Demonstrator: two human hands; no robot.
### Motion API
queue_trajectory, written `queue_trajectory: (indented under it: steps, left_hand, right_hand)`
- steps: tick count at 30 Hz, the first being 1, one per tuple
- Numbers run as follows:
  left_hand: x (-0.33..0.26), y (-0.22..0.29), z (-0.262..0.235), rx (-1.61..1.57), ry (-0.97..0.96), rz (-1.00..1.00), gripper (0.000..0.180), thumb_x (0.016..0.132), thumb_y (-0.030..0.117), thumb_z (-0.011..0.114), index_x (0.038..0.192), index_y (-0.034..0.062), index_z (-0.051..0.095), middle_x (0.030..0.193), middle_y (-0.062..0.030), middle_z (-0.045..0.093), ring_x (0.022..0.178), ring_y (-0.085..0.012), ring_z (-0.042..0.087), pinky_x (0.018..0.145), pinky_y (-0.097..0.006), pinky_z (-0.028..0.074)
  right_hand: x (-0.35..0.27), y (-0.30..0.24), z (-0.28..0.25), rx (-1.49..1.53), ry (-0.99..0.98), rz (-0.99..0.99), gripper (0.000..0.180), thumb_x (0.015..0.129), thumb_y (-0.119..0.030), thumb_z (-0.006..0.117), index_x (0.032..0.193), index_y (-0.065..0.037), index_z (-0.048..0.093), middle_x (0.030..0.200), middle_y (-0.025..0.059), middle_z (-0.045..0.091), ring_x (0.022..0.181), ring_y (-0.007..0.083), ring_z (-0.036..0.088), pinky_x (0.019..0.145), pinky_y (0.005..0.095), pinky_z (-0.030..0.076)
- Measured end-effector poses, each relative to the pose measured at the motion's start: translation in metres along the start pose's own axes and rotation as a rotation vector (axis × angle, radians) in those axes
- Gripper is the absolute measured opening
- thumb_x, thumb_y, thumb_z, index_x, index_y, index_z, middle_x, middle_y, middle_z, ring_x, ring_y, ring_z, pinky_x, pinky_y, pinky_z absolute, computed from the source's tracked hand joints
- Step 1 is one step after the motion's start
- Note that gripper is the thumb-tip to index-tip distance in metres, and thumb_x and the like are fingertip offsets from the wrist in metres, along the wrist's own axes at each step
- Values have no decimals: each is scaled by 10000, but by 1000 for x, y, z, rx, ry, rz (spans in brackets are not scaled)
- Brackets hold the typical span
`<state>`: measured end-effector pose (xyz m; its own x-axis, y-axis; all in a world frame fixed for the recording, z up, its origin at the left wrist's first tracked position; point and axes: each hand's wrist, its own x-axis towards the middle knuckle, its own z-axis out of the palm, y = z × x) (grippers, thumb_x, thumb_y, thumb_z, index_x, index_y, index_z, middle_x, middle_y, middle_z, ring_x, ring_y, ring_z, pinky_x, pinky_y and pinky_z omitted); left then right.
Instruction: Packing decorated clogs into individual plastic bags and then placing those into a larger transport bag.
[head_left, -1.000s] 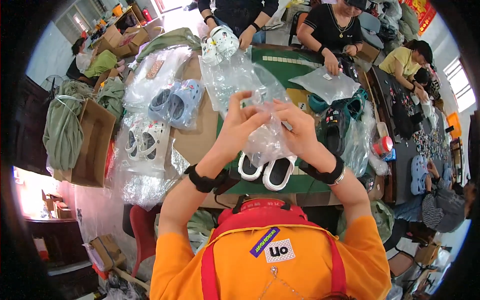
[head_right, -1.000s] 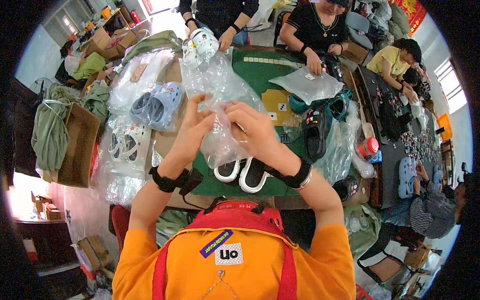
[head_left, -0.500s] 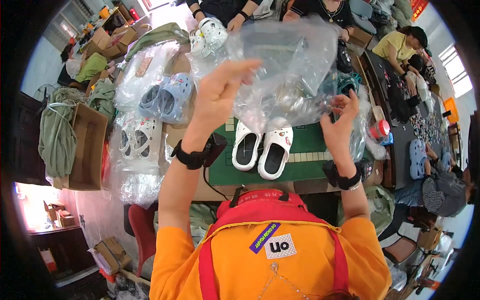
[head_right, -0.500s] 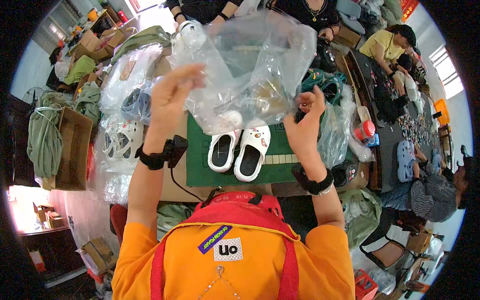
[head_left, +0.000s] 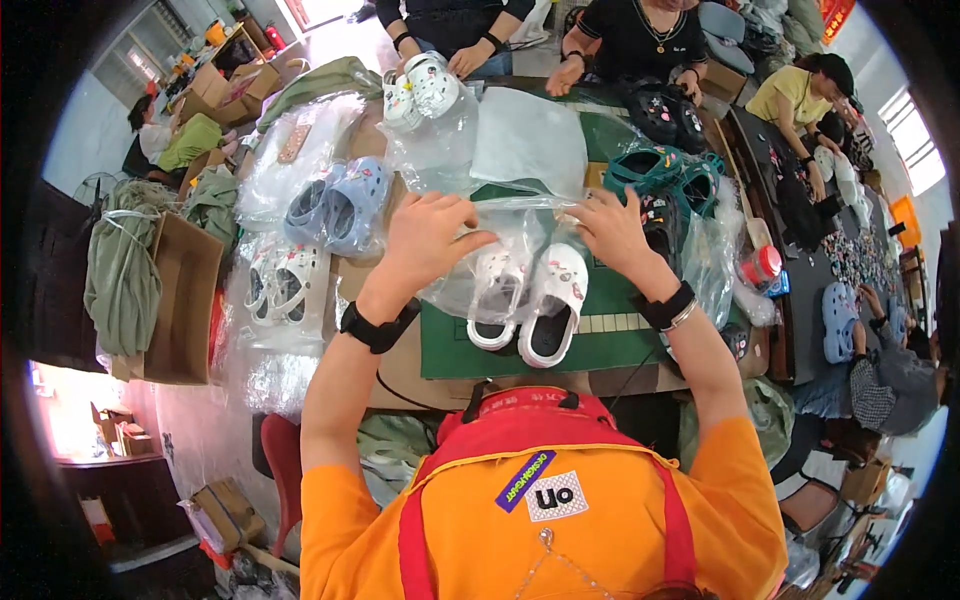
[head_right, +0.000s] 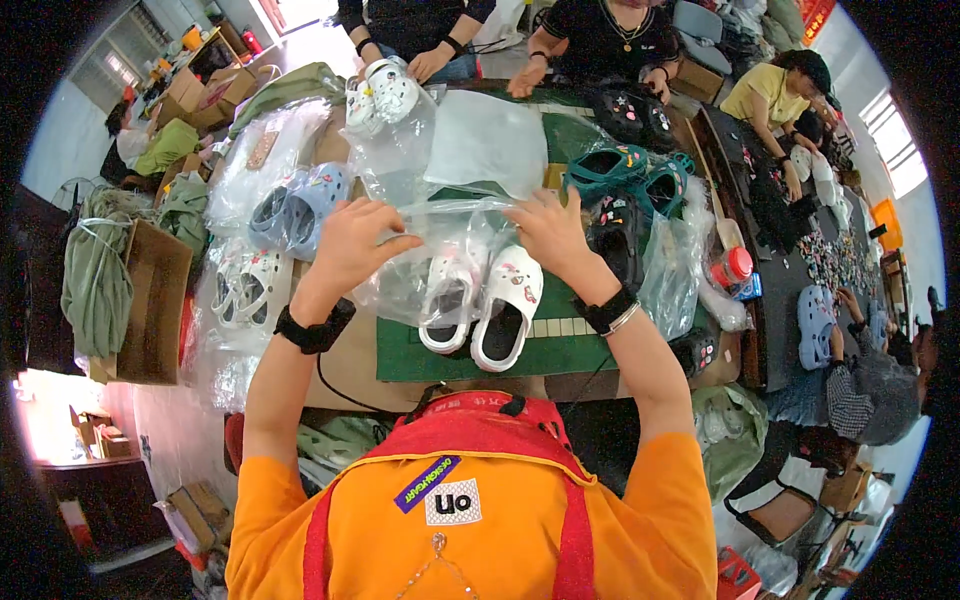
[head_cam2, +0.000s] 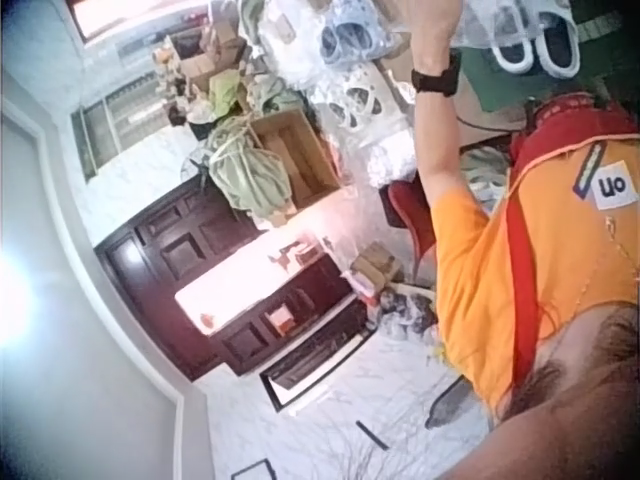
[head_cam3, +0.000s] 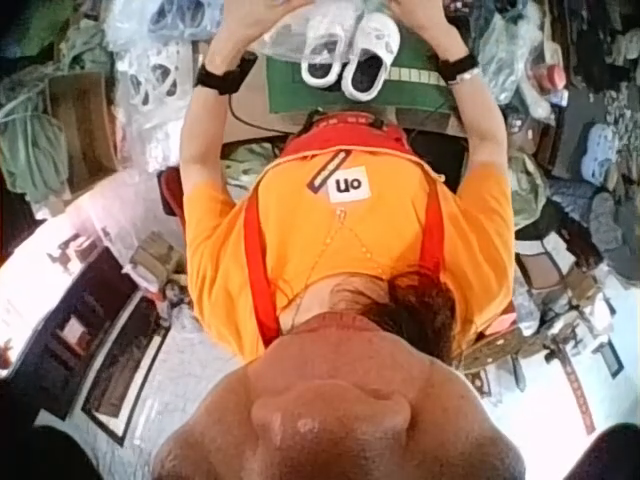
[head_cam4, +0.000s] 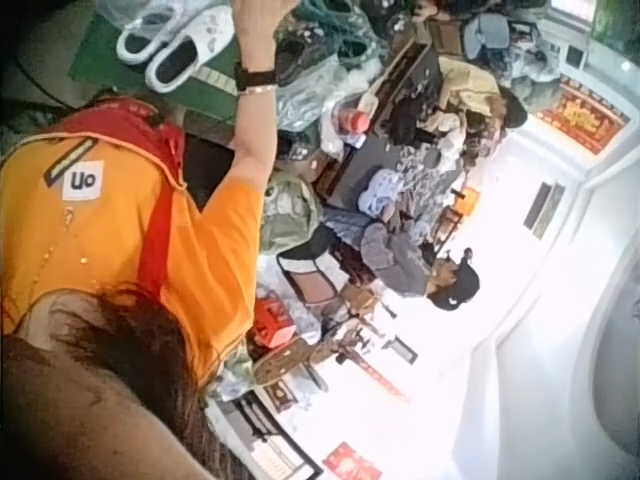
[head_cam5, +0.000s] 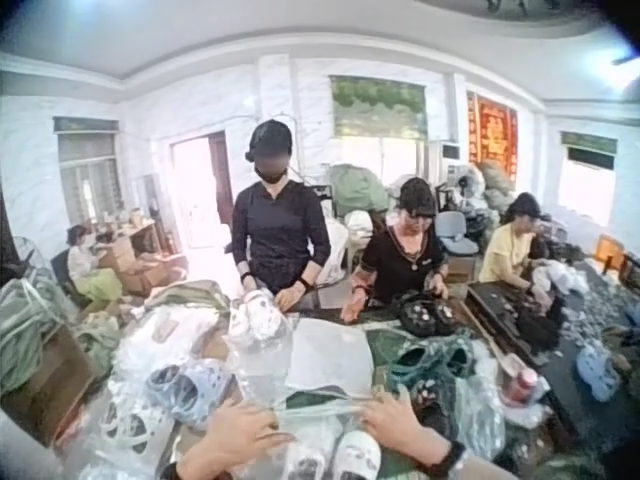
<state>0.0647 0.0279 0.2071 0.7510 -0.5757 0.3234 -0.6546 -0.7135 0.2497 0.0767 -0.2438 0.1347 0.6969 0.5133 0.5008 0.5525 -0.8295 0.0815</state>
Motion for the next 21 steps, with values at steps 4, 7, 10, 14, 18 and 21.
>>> queue_trajectory:
  steps: [4,7,10,14,18,21]
  left_hand:
    - [-11,-23,22,272,104,-20,286,687,40,492,944,121,587,834,-67,571,735,-216,538,622,-320,357]
    - [-7,-31,24,459,191,-121,464,687,50,488,1128,193,500,949,-47,550,728,-215,537,622,-339,347]
    - [11,-29,17,512,372,-172,562,684,31,482,1204,241,435,1051,-71,518,761,-210,535,631,-333,346]
    - [24,-25,7,383,587,-73,482,688,46,503,1125,249,512,1066,-90,520,794,-211,530,661,-343,359]
    - [30,-33,23,185,454,18,344,708,84,538,1029,198,583,1055,-97,523,816,-234,527,731,-362,380]
    - [26,-39,53,-477,350,-83,297,716,61,530,999,121,592,1060,-82,529,866,-197,524,776,-308,393]
  right_hand:
    - [2,2,13,200,-211,176,312,693,-62,511,989,-162,513,797,100,508,679,265,564,547,381,444]
    - [21,2,-9,245,-93,99,350,693,-31,492,1020,-153,521,895,91,521,736,265,568,596,352,465]
    - [36,5,-43,149,29,53,393,677,-13,490,1039,-157,537,994,73,545,774,247,576,617,325,474]
    - [48,10,-98,40,268,138,373,663,-30,517,1016,-141,565,1060,49,560,775,219,579,632,316,470]
    - [35,16,-115,-72,273,159,226,683,-53,535,901,-109,558,857,47,580,699,238,558,583,336,440]
    - [18,24,-102,-89,158,243,118,701,-69,541,816,-94,527,742,54,550,666,252,542,562,356,423]
